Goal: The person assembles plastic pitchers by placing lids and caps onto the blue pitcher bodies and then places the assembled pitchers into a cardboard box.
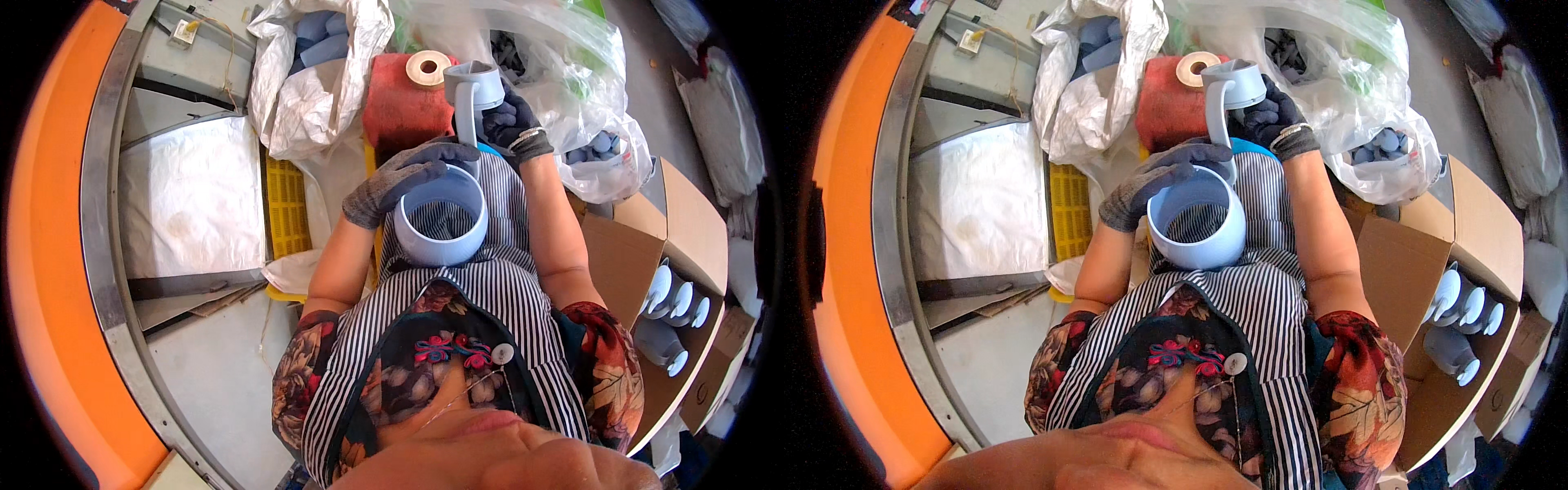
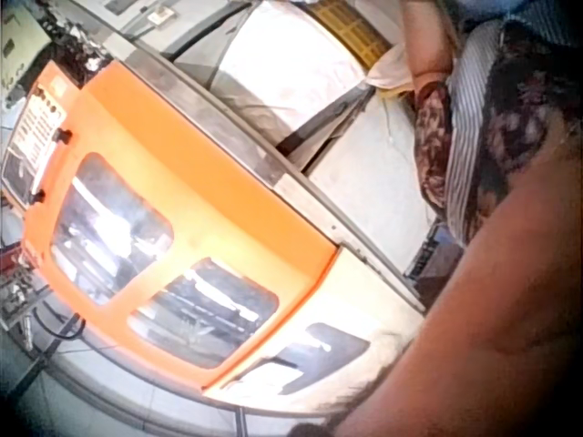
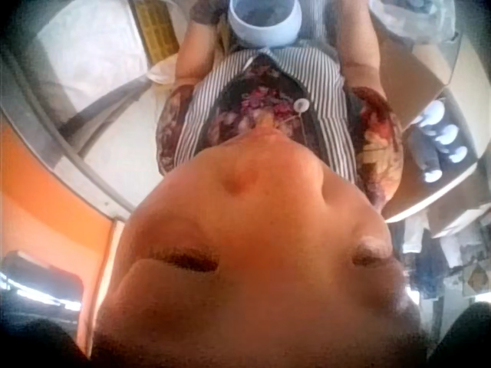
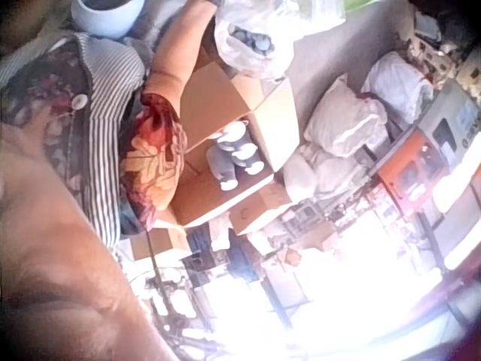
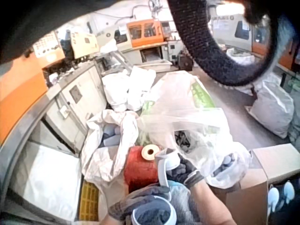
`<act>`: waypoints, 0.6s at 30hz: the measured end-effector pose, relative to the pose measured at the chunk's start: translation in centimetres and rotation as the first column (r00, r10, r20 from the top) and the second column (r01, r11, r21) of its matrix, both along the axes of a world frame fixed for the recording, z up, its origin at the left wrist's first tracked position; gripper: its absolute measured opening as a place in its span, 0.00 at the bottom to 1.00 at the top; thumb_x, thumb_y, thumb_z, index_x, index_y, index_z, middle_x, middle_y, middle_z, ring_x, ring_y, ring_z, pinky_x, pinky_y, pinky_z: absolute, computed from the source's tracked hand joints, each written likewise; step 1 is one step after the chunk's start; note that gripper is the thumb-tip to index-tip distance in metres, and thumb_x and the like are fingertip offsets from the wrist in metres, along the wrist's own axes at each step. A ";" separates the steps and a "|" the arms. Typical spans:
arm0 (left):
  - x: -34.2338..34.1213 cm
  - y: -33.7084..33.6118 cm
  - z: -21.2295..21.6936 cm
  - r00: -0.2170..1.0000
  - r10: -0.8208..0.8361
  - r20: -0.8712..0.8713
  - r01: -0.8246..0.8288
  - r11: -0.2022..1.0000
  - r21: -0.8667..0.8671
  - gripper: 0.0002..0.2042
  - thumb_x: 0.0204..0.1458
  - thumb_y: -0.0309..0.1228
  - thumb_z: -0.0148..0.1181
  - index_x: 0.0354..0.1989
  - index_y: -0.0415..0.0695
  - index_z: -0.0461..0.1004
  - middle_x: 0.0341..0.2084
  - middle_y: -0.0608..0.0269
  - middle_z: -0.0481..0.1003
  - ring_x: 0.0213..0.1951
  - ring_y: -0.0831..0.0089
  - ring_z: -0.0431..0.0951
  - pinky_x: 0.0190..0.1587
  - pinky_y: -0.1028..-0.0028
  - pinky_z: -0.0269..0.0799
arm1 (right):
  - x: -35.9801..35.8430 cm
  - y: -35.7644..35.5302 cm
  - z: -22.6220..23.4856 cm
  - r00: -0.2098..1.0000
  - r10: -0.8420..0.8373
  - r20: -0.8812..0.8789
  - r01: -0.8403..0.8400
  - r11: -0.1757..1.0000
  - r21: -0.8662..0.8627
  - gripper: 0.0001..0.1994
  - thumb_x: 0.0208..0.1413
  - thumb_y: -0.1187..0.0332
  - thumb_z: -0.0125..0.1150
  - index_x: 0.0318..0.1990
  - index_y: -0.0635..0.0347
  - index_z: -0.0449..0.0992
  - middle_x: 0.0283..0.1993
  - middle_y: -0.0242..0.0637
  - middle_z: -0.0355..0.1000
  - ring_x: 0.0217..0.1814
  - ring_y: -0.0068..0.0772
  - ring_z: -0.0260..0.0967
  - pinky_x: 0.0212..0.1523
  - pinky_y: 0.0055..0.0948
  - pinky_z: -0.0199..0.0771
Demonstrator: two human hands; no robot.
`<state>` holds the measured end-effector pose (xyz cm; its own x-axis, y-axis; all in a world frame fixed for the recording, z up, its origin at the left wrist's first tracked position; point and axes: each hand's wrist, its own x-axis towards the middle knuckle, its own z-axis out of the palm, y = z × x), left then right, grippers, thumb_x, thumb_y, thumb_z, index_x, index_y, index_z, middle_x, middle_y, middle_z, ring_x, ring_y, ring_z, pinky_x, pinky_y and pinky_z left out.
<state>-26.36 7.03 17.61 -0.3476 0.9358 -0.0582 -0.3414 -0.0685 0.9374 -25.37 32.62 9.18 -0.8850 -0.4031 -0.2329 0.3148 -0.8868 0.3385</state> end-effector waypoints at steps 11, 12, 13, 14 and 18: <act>0.0 1.3 0.1 0.996 -0.008 -0.092 0.000 0.997 -0.082 0.25 0.57 0.42 0.53 0.57 0.37 0.68 0.54 0.57 0.70 0.55 0.70 0.70 0.60 0.71 0.62 | 3.8 -2.1 4.5 0.970 0.194 -0.145 0.164 -0.087 0.983 0.23 0.60 0.48 0.54 0.42 0.63 0.78 0.37 0.36 0.77 0.29 0.20 0.72 0.30 0.21 0.74; 0.0 1.5 0.1 0.992 -0.020 -0.126 0.006 0.994 -0.111 0.26 0.56 0.44 0.53 0.57 0.38 0.68 0.54 0.56 0.70 0.55 0.69 0.70 0.60 0.71 0.62 | 3.6 -2.6 6.4 0.967 0.251 -0.040 0.065 -0.093 0.994 0.24 0.58 0.49 0.58 0.45 0.65 0.77 0.38 0.35 0.76 0.37 0.20 0.72 0.39 0.20 0.73; 0.1 1.7 0.1 0.985 -0.017 -0.173 -0.009 0.989 -0.148 0.25 0.57 0.44 0.52 0.57 0.38 0.69 0.54 0.56 0.71 0.55 0.70 0.70 0.60 0.71 0.62 | 3.1 -2.9 6.6 0.957 0.269 -0.104 0.109 -0.004 0.994 0.23 0.57 0.52 0.61 0.46 0.66 0.76 0.37 0.34 0.76 0.36 0.21 0.72 0.38 0.21 0.73; 0.2 1.8 0.0 0.975 -0.016 -0.220 -0.026 0.983 -0.184 0.24 0.58 0.43 0.51 0.56 0.38 0.69 0.54 0.56 0.71 0.55 0.70 0.70 0.60 0.71 0.62 | 3.0 -3.1 6.7 0.936 0.343 -0.074 0.082 -0.007 0.997 0.23 0.58 0.53 0.59 0.48 0.67 0.74 0.39 0.36 0.76 0.39 0.22 0.73 0.41 0.22 0.74; -0.6 0.8 -1.7 1.000 0.025 0.008 -0.023 0.977 -0.212 0.19 0.62 0.37 0.50 0.56 0.37 0.68 0.50 0.60 0.73 0.52 0.73 0.72 0.57 0.75 0.65 | 2.1 -2.2 4.7 0.889 0.392 -0.236 0.101 0.334 0.937 0.19 0.64 0.58 0.51 0.49 0.67 0.73 0.38 0.38 0.76 0.38 0.26 0.73 0.43 0.25 0.75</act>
